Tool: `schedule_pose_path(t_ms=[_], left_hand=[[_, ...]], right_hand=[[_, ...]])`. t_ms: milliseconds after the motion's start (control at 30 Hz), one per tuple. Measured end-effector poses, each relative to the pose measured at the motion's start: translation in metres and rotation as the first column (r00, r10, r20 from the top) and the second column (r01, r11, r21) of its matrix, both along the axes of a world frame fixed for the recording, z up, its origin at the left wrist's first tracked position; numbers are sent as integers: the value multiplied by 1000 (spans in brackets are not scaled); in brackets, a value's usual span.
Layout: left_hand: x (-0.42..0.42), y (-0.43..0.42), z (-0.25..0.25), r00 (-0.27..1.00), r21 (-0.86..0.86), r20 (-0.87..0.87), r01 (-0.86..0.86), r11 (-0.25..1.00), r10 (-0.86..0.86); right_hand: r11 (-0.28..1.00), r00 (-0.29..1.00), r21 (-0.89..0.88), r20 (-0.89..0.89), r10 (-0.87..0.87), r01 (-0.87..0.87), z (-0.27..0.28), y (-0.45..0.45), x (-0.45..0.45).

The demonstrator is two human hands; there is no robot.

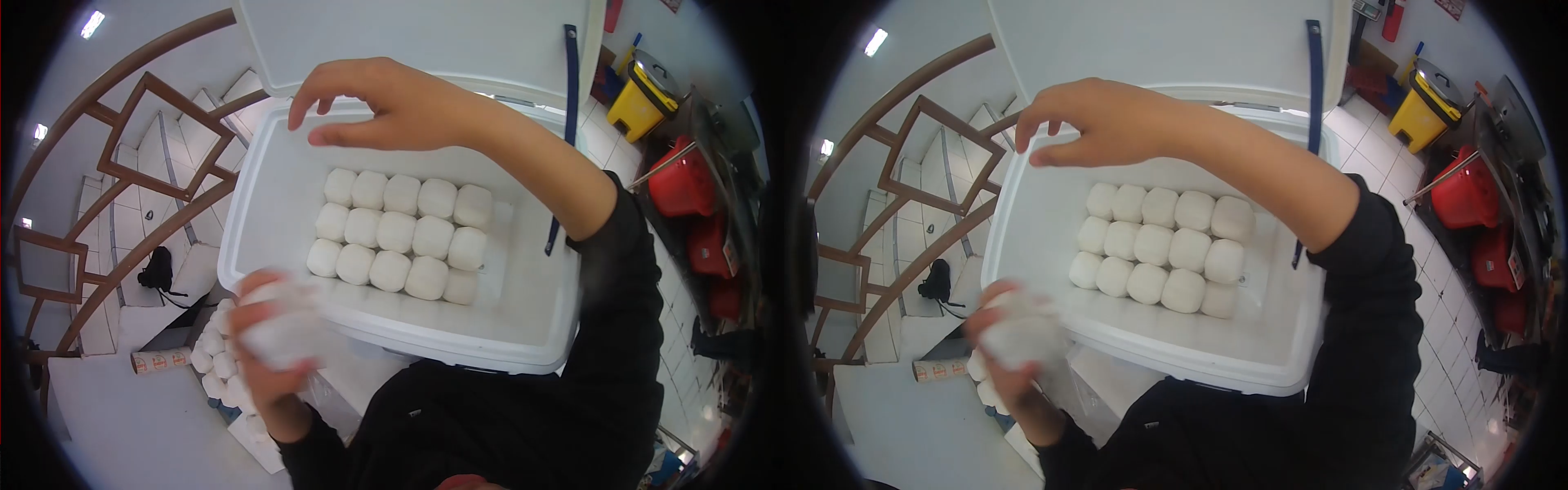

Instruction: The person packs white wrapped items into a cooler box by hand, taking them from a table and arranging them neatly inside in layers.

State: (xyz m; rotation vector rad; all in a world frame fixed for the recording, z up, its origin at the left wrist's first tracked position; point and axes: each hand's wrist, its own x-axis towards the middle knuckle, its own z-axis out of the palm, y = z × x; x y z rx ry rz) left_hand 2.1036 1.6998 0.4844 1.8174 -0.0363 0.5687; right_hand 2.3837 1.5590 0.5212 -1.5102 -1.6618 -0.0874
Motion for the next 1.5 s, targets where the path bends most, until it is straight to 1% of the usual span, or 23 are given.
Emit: schedule_pose_path(t_ms=[33,67,133,200,233,300,333,400,500,567,633,667,733,867,933,1067,1133,1267,1333,1367,1400,1433,1500], left_hand=[[32,-23,13,950,213,-135,306,928,-283],[64,-57,21,875,291,-252,476,830,-413],[111,-105,-7,657,155,-513,704,693,-553],[131,-132,-35,372,104,-804,857,505,-465],[139,-139,-48,373,114,-810,857,503,-453],[146,-150,-78,132,-13,-943,903,430,-305],[143,-152,-105,118,-17,-949,906,423,-292],[132,-154,-160,296,87,-829,906,414,-475],[139,-161,-167,229,113,-895,946,303,-383],[131,-159,-169,209,130,-920,961,245,-332],[120,-154,-181,558,594,-776,803,-44,-293],[121,-152,-183,557,589,-782,807,-40,-278],[125,-150,-187,567,663,-748,602,-445,-346],[132,-164,-199,545,677,-722,428,-599,-427],[132,-165,-218,599,712,-702,562,-421,-387],[126,-170,-236,665,747,-664,618,-246,-342],[129,-171,-208,780,816,-554,441,-373,-291],[141,-170,-202,749,801,-554,363,-476,-363],[156,-174,-193,581,554,-784,497,-668,-218],[156,-163,-218,604,645,-745,547,-533,-282],[161,-159,-214,608,648,-743,552,-525,-279],[169,-148,-209,538,621,-782,713,-326,-314],[177,-134,-198,485,603,-751,780,-167,-448]], right_hand=[[999,999,10,-1,-49,49,-1,-6,4],[995,995,20,-3,-97,97,-3,-12,10],[989,990,30,17,-143,142,-12,-23,33],[983,982,45,47,-180,178,-24,-29,57],[972,973,51,-17,-230,230,-33,-30,67],[952,951,67,-101,-291,298,-45,-33,78],[957,960,84,-15,-279,279,-48,-30,80],[957,959,108,58,-277,269,-52,-26,78],[951,960,183,83,-268,250,-47,-30,68],[969,971,67,3,-238,237,-44,-30,68],[971,973,61,-11,-233,233,-42,-30,71],[968,969,54,-25,-245,246,-42,-29,72],[972,974,66,-20,-225,226,-43,-27,69],[980,982,76,-66,-179,184,-38,-27,59],[982,980,52,-94,-175,180,-38,-29,60],[986,979,9,-123,-163,165,-43,-28,62],[988,979,4,-137,-153,155,-44,-27,59],[992,980,24,-156,-122,127,-46,-26,59],[992,980,7,-155,-125,127,-47,-26,59],[991,979,-10,-156,-134,134,-47,-25,58],[992,980,-14,-155,-125,125,-49,-24,58],[992,980,-24,-152,-126,124,-51,-24,57],[990,978,-31,-155,-140,137,-50,-29,58]])
